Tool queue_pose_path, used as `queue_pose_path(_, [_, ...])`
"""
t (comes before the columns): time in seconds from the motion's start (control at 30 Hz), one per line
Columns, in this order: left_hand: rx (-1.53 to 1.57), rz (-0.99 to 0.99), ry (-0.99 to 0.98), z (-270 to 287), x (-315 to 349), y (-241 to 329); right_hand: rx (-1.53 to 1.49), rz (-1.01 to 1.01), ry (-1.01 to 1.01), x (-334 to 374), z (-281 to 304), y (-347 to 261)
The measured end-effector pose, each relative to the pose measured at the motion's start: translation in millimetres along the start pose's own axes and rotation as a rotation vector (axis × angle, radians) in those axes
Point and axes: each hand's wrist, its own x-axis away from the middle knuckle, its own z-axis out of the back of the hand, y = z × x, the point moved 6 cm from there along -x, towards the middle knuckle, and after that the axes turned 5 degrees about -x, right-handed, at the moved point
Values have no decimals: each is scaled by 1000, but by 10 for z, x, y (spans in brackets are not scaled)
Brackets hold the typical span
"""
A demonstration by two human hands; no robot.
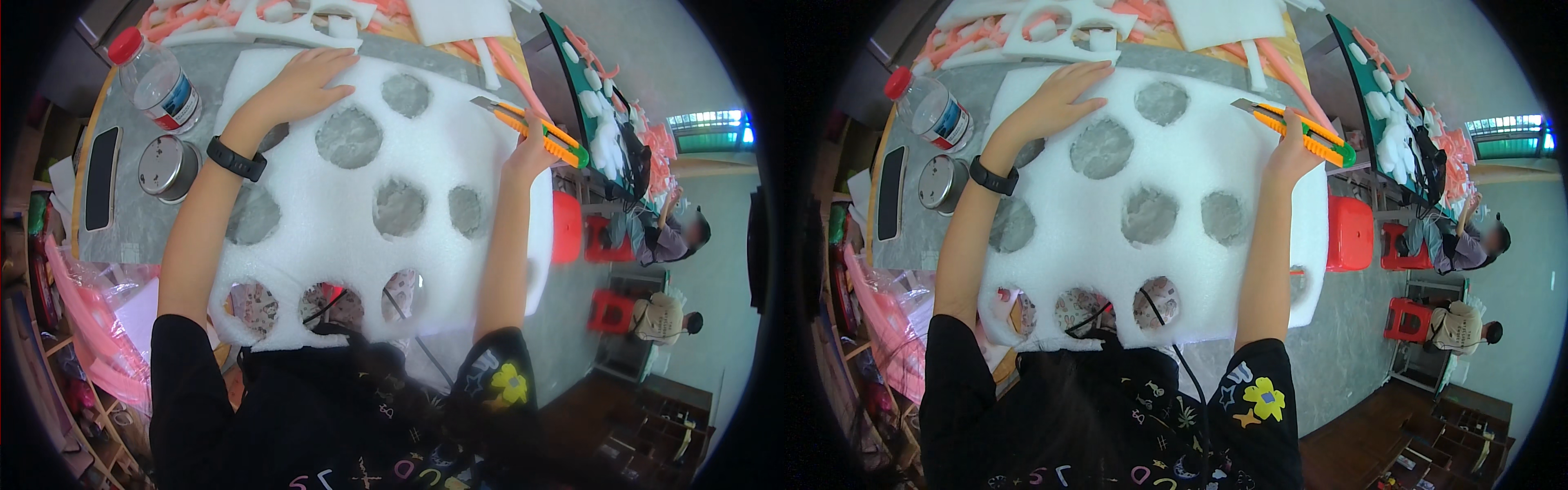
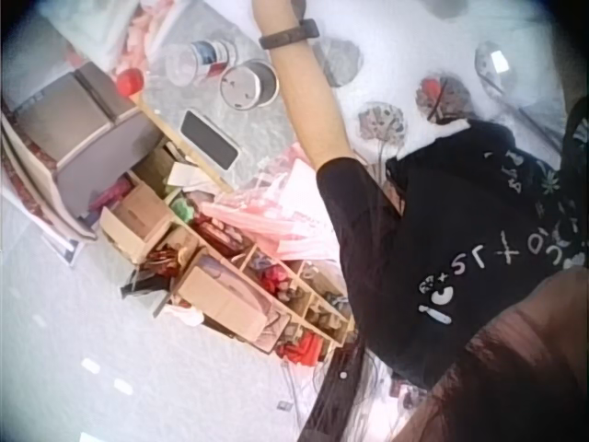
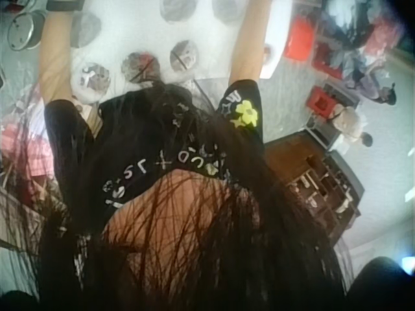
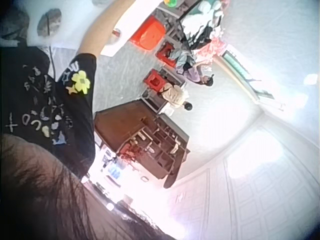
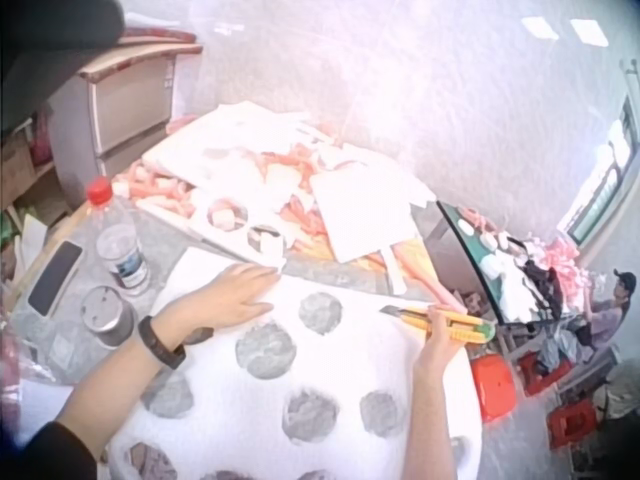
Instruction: The recorder uses a utility knife to cut circular holes and shapes out of a large foam sheet.
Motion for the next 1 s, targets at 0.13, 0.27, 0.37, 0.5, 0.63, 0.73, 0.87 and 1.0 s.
queue_pose_path(0.13, [-31, -12, -8, -10, -7, -5, 25, -13, -7, 22, -27, -17])
queue_pose_path(0.27, [-34, -8, -6, -3, -8, 0, 36, -28, -4, 19, -29, 0])
queue_pose_path(0.37, [-43, -7, -11, 5, -7, 11, 45, -52, -42, 35, -40, 20])
queue_pose_path(0.5, [-33, -9, -3, -6, -9, 13, 12, -31, -9, 40, -43, 38])
queue_pose_path(0.63, [-36, -1, -9, 4, -7, 27, 20, -47, 7, 25, -20, 68])
queue_pose_path(0.73, [-53, -12, -2, -10, -11, 14, 15, -60, 12, 18, -15, 85])
queue_pose_path(0.87, [-35, -13, -1, -21, -12, -8, 4, -107, 5, -15, 8, 152])
queue_pose_path(1.0, [-13, -17, 6, -10, -13, -6, -3, -130, -33, -48, 23, 203])
